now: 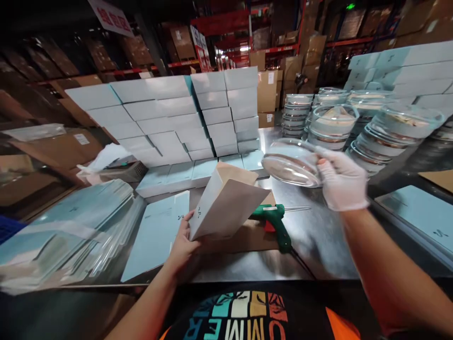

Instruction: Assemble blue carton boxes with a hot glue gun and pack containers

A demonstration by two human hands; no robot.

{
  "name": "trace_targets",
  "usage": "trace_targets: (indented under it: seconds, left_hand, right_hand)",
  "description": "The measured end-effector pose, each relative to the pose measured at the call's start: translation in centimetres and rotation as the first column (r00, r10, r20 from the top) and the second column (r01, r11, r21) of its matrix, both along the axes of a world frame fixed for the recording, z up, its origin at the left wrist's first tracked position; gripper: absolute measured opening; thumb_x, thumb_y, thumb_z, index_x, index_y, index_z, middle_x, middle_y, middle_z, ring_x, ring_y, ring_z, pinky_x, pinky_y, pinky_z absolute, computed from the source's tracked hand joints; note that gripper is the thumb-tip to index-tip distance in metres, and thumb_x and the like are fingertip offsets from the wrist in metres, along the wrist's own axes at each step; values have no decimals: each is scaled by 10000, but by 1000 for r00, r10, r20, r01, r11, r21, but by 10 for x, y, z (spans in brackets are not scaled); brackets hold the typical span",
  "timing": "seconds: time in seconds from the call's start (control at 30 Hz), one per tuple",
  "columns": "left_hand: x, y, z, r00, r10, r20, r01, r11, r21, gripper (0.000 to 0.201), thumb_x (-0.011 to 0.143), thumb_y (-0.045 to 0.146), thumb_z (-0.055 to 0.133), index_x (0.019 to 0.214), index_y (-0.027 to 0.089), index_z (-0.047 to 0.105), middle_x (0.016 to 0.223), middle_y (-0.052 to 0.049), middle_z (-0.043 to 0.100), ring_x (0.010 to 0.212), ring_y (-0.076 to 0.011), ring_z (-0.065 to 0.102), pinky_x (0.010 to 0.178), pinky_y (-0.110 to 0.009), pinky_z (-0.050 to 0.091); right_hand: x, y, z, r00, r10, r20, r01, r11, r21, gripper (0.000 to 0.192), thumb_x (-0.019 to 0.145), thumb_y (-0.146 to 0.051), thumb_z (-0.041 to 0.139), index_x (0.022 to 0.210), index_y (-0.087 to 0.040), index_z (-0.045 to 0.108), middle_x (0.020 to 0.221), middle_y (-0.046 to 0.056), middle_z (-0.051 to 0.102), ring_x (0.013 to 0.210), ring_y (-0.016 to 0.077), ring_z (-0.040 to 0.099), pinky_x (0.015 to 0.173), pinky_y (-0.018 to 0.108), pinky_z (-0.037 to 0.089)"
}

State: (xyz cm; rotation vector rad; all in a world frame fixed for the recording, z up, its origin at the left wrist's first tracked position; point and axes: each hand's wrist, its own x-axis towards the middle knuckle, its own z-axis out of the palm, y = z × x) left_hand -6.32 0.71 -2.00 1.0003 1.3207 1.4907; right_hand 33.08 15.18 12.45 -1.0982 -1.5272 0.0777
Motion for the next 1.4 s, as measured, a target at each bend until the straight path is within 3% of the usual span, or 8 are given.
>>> trace_targets:
  seconds: [0.1,0.27,0.67,0.83,0.93,1.13,1.27,1.4]
  left_hand:
    - [5,0,-3,999,-18,38,19,999,-26,1057,628,275,966,1545,277,439,1405,-86,673,1185,-282,683,999,-376,552]
    - [25,1,-20,985,-141,96,142,990,-2,1016,529,305,1041,1423,271,559,1314,-104,700,1184,-334,695,1056,-468,555]
    - [32,-7,-49,952,-177,-249,214,968,129,903,568,438,1062,1357,245,669,1234,-138,697,1130,-391,717,965,-568,644]
    - [29,-5,-21,944,-14,-329,144,916,375,891,727,625,956,1462,234,638,1416,-207,633,1355,-410,617,1141,-598,532]
    - [39,1,8,904,70,-421,200,802,564,578,813,699,860,1154,236,800,1257,-159,704,1269,-366,647,1095,-525,554]
    - [56,2,14,948,224,-225,-33,774,632,648,919,725,738,1379,274,667,1275,-123,725,1188,-288,705,995,-412,594]
    - [39,-1,-4,825,175,-538,161,839,519,711,789,777,835,1259,250,752,1142,-111,782,1226,-341,709,1235,-568,456]
    - [25,1,4,829,262,-493,18,870,492,658,808,762,829,1226,260,762,1112,-73,786,1137,-316,727,1188,-546,483]
  right_hand:
    - [-8,-44,48,955,184,-231,-141,971,190,376,839,-659,864,966,-305,869,1011,98,851,966,357,801,931,601,605]
    - [-43,-82,62,853,520,-53,-522,845,-117,202,914,-567,838,954,-370,863,1195,36,846,1238,376,764,1081,646,618]
    - [-59,-91,-43,716,621,-320,-681,721,-124,694,883,-761,756,1499,-462,643,1662,28,570,1515,383,563,1254,602,498]
    - [-76,-103,-97,695,712,-105,-704,641,-305,890,883,-802,720,1636,-374,513,1769,109,424,1660,417,342,1335,667,313]
    - [-99,-102,-94,675,711,-198,-732,613,-296,788,869,-885,647,1406,-315,727,1639,122,579,1546,421,515,1274,610,437]
    - [-139,-96,-78,875,330,-353,-454,814,-364,372,902,-363,707,1262,-270,684,1296,85,754,1235,315,710,1141,515,562]
    - [-127,-83,-81,844,387,-371,-485,846,-220,487,939,-292,653,1418,-296,564,1444,99,688,1264,269,707,1123,472,564]
    - [-95,-53,-83,950,286,123,-204,869,-450,363,1009,-439,604,1280,-210,681,1329,182,740,1207,364,730,1044,504,570]
